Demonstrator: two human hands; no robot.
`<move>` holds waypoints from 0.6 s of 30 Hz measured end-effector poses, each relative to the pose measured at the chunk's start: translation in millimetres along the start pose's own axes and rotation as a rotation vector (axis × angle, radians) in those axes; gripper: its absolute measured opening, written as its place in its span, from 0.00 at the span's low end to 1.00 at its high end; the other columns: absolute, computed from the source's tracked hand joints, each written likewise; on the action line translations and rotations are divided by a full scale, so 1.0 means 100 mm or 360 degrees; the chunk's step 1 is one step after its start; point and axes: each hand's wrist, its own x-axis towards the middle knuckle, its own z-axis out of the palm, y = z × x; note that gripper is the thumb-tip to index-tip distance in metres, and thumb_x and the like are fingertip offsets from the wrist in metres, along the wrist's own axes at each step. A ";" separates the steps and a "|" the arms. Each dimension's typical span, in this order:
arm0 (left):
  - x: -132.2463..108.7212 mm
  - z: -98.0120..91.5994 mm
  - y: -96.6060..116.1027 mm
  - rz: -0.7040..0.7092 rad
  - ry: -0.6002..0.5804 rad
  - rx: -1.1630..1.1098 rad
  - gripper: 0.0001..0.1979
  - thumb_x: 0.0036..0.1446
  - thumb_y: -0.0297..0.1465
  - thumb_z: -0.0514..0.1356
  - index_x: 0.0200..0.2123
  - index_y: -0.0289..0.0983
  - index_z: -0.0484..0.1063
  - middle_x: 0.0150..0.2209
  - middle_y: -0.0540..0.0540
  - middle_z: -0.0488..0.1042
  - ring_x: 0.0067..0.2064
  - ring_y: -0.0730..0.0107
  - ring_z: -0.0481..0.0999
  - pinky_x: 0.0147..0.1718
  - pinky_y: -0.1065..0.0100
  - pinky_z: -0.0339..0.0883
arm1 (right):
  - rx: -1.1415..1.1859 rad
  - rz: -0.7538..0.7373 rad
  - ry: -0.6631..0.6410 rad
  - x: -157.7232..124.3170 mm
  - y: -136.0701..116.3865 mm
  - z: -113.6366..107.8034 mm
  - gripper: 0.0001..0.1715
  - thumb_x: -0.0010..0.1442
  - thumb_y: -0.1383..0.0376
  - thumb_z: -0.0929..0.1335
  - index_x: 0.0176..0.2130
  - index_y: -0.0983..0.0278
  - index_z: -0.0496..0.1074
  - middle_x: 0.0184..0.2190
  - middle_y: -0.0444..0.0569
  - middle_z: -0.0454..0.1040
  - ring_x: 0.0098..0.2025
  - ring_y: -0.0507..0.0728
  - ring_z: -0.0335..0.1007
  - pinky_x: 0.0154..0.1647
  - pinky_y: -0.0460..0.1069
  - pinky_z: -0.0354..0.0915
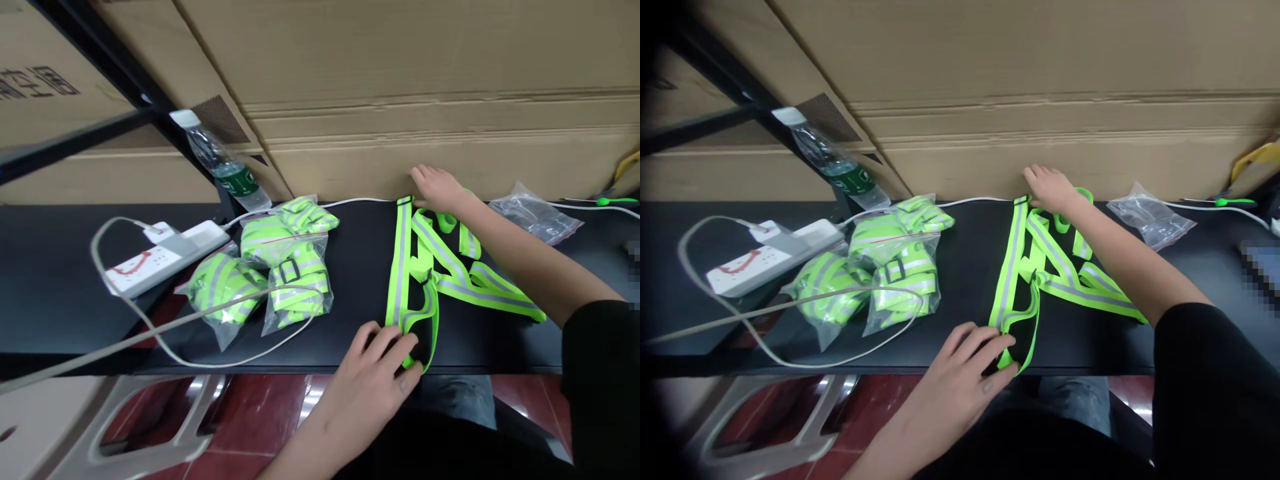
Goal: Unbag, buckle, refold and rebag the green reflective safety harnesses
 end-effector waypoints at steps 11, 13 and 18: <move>-0.17 0.16 -0.16 -0.0687 0.0479 -0.0559 0.23 0.59 0.14 0.52 0.55 0.35 0.66 0.53 0.37 0.70 0.47 0.66 0.75 0.44 0.64 0.76 | 0.0423 0.0560 -0.0213 -1.96 -0.11 -0.60 0.29 0.63 0.39 0.61 0.45 0.60 0.70 0.41 0.55 0.78 0.41 0.67 0.74 0.37 0.59 0.66; -0.15 0.16 -0.27 -0.0588 0.0568 -0.0614 0.19 0.58 0.12 0.53 0.45 0.38 0.70 0.43 0.44 0.73 0.44 0.68 0.74 0.43 0.64 0.74 | 0.0591 0.0797 -0.0418 -2.31 -0.11 -0.51 0.31 0.58 0.37 0.65 0.43 0.59 0.72 0.37 0.54 0.78 0.35 0.66 0.75 0.33 0.57 0.66; -0.03 0.06 -0.59 -0.0377 0.0562 -0.0686 0.20 0.57 0.10 0.49 0.37 0.38 0.72 0.41 0.46 0.71 0.50 0.65 0.76 0.46 0.61 0.74 | 0.0947 0.0820 -0.0464 -2.65 -0.13 -0.29 0.27 0.58 0.41 0.69 0.44 0.59 0.74 0.34 0.50 0.76 0.31 0.60 0.71 0.31 0.53 0.65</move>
